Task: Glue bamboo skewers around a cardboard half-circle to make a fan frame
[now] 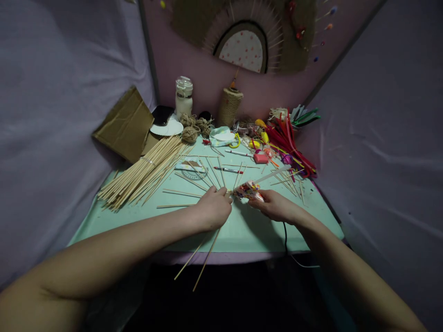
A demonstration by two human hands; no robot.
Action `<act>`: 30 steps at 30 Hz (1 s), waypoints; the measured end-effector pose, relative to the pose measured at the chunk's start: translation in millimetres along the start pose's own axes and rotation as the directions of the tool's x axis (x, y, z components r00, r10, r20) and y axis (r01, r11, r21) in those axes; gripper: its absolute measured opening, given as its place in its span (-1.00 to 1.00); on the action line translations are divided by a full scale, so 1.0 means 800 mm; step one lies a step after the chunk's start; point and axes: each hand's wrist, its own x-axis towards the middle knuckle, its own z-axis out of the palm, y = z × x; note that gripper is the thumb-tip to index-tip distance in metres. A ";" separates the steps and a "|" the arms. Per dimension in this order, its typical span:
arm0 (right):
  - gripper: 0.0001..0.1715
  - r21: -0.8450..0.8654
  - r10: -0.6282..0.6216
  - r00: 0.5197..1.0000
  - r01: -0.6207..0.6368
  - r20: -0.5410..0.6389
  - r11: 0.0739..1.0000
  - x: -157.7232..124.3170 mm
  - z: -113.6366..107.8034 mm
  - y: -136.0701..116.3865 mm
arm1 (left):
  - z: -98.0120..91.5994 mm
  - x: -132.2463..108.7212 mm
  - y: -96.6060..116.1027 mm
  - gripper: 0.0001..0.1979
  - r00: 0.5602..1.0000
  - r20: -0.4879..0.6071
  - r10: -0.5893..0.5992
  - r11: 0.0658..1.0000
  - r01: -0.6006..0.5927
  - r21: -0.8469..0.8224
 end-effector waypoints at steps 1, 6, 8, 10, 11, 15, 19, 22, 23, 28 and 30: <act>-0.67 0.008 -0.005 1.000 0.005 0.009 1.000 -0.001 -0.001 0.000 | 0.000 0.000 0.000 -0.87 1.000 -0.001 -0.001 1.000 0.001 -0.002; -0.62 0.008 0.010 1.000 -0.010 0.022 1.000 -0.004 -0.009 -0.004 | 0.002 0.000 -0.001 -0.85 1.000 -0.013 0.007 1.000 -0.007 -0.005; -0.63 -0.044 -0.007 1.000 0.006 -0.022 0.999 -0.004 -0.013 -0.008 | 0.002 0.000 -0.001 -0.85 1.000 -0.016 0.014 1.000 -0.014 0.000; -0.64 -0.119 -0.044 0.998 0.038 -0.051 0.992 -0.003 -0.017 -0.012 | 0.003 0.000 -0.001 -0.84 1.000 -0.025 0.013 1.000 -0.013 0.008; -0.65 -0.155 -0.061 0.997 0.053 -0.048 0.987 -0.002 -0.018 -0.015 | 0.004 0.000 -0.001 -0.84 0.999 -0.033 0.012 1.000 -0.012 0.011; -0.66 -0.232 -0.080 0.997 0.080 0.009 0.969 0.004 -0.020 -0.022 | 0.009 0.001 -0.001 -0.82 0.998 -0.059 0.017 1.000 -0.017 0.007; -0.68 -0.304 -0.062 0.997 0.071 0.040 0.950 0.011 -0.024 -0.025 | 0.011 0.002 -0.001 -0.83 0.998 -0.066 0.010 1.000 -0.009 0.013; -0.69 -0.355 -0.055 0.998 0.061 0.027 0.933 0.015 -0.027 -0.026 | 0.010 0.001 0.000 -0.83 0.998 -0.061 0.013 1.000 -0.012 0.019; -0.69 -0.366 -0.052 0.998 0.058 0.025 0.929 0.016 -0.027 -0.026 | 0.010 0.001 0.000 -0.83 0.998 -0.056 0.014 1.000 -0.013 0.020; -0.68 -0.395 -0.062 0.998 0.060 0.007 0.917 0.019 -0.028 -0.026 | 0.009 0.000 0.000 -0.81 0.997 -0.068 0.020 1.000 -0.019 0.021; -0.68 -0.389 -0.065 0.998 0.065 0.014 0.919 0.018 -0.028 -0.025 | 0.010 0.000 0.000 -0.82 0.998 -0.068 0.019 1.000 -0.017 0.024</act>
